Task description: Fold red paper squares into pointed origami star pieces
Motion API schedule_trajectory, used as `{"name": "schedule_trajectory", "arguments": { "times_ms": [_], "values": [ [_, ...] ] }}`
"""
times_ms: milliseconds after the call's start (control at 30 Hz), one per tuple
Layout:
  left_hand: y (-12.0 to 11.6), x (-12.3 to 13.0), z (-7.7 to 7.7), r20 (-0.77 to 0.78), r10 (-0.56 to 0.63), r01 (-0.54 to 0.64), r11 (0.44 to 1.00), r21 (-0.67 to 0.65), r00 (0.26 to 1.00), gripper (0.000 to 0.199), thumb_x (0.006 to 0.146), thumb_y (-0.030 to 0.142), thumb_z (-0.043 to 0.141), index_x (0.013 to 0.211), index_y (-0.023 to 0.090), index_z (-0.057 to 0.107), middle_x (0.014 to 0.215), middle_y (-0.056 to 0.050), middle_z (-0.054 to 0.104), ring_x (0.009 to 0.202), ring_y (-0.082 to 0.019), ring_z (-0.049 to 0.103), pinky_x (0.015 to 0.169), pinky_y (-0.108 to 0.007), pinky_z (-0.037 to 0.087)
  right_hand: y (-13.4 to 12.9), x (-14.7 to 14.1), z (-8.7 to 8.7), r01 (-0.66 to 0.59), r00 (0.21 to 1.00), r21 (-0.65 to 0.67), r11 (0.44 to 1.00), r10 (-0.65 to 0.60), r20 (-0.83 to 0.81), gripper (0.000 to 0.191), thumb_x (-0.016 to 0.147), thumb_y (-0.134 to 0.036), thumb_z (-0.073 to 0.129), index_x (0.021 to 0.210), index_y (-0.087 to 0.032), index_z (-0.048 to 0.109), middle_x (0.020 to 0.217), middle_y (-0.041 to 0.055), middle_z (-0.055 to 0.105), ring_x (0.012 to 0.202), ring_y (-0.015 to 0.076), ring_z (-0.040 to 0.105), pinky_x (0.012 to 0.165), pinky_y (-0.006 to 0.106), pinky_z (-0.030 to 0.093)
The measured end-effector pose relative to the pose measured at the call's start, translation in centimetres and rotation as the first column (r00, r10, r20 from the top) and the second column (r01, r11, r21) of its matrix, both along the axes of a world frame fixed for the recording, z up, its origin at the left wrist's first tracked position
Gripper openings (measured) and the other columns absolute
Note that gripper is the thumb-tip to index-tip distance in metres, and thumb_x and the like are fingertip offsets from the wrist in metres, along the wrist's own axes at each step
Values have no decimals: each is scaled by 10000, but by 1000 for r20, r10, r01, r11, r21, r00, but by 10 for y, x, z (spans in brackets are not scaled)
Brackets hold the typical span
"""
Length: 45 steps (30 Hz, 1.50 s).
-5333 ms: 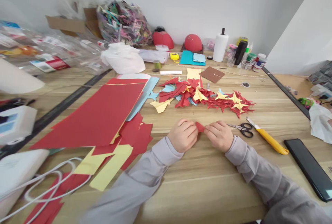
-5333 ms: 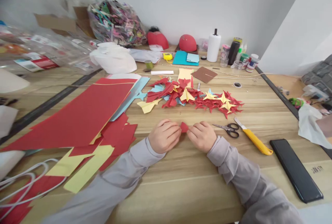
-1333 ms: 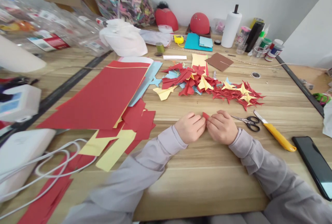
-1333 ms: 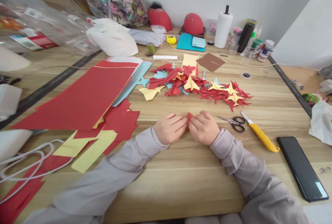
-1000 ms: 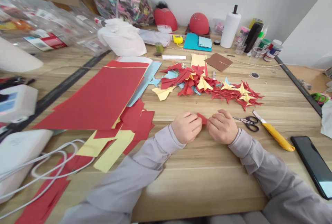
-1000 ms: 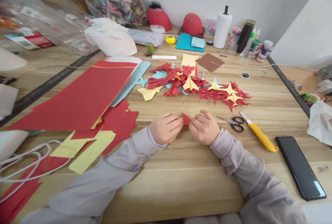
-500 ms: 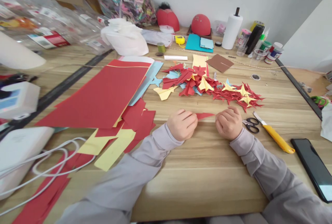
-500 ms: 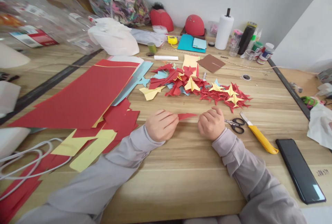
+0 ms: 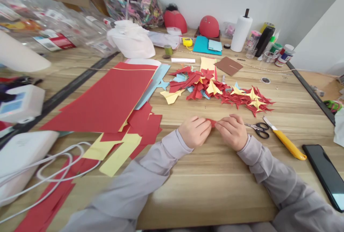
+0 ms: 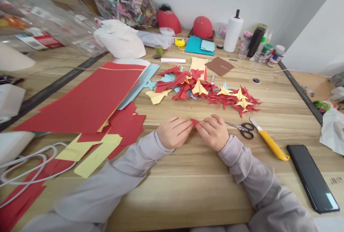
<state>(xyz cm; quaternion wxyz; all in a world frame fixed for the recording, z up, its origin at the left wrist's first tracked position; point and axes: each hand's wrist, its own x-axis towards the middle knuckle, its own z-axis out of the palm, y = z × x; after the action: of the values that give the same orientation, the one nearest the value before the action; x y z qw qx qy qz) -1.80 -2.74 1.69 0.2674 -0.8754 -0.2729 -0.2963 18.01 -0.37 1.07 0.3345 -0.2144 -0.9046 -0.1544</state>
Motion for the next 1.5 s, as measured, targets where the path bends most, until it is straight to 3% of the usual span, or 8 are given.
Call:
{"name": "schedule_trajectory", "arguments": {
  "times_ms": [167, 433, 567, 700, 800, 1033, 1500],
  "values": [
    [1, -1, 1, 17, 11, -10, 998, -54, 1000, 163, 831, 126, 432, 803, 140, 593, 760, -79, 659, 672, -155, 562, 540, -303, 380, 2, 3, 0, 26, 999, -16, 1000, -27, -47, 201, 813, -66, 511, 909, -203, 622, 864, 10, 715, 839, 135, 603, 899, 345, 348],
    [4, 1, 1, 212, 3, 18, 995, -96, 977, 85, 792, 147, 540, 850, 139, 602, 827, -74, 685, 747, -187, 593, 608, -323, 435, 3, 2, 0, -29, 976, -110, 994, 4, -217, 183, 803, -65, 537, 928, -193, 576, 814, 18, 711, 777, 129, 621, 839, 328, 404],
    [5, 4, -1, 261, 7, 28, 991, -132, 965, 80, 792, 117, 530, 834, 120, 598, 808, -79, 677, 763, -186, 588, 637, -326, 447, 1, -1, 4, -54, 980, -152, 987, 23, -198, 149, 805, -74, 538, 909, -179, 560, 804, 26, 708, 773, 135, 625, 840, 337, 410],
    [4, 7, -2, 158, 32, -12, 992, -129, 987, 123, 816, 104, 478, 801, 123, 599, 780, -74, 665, 753, -178, 576, 659, -329, 443, -1, -3, 6, -42, 993, -136, 990, 27, -117, 158, 795, -152, 580, 951, -168, 561, 888, 49, 711, 842, 161, 618, 861, 356, 398],
    [4, 9, -3, 80, 23, -16, 996, -86, 997, 143, 826, 111, 468, 765, 124, 597, 749, -69, 656, 745, -176, 572, 672, -331, 438, -1, -3, 3, -41, 997, -71, 997, 36, -68, 145, 800, -109, 557, 918, -191, 578, 882, 15, 715, 839, 138, 613, 884, 342, 378],
    [4, 7, -4, 65, 15, -13, 1000, -25, 998, 118, 820, 120, 490, 767, 123, 594, 735, -69, 648, 755, -179, 563, 676, -339, 429, 1, 3, -2, -18, 998, -1, 1000, 18, 58, 175, 816, -112, 544, 947, -208, 611, 936, 22, 706, 880, 148, 597, 887, 358, 364],
    [4, 7, 1, 32, -37, 37, 999, 0, 999, 134, 817, 132, 504, 700, 147, 569, 682, -33, 630, 701, -156, 559, 628, -320, 413, 2, 0, 1, -90, 996, 16, 996, 89, 27, 179, 815, -99, 525, 901, -200, 644, 873, 20, 722, 780, 127, 618, 819, 339, 406]
  ]
}}
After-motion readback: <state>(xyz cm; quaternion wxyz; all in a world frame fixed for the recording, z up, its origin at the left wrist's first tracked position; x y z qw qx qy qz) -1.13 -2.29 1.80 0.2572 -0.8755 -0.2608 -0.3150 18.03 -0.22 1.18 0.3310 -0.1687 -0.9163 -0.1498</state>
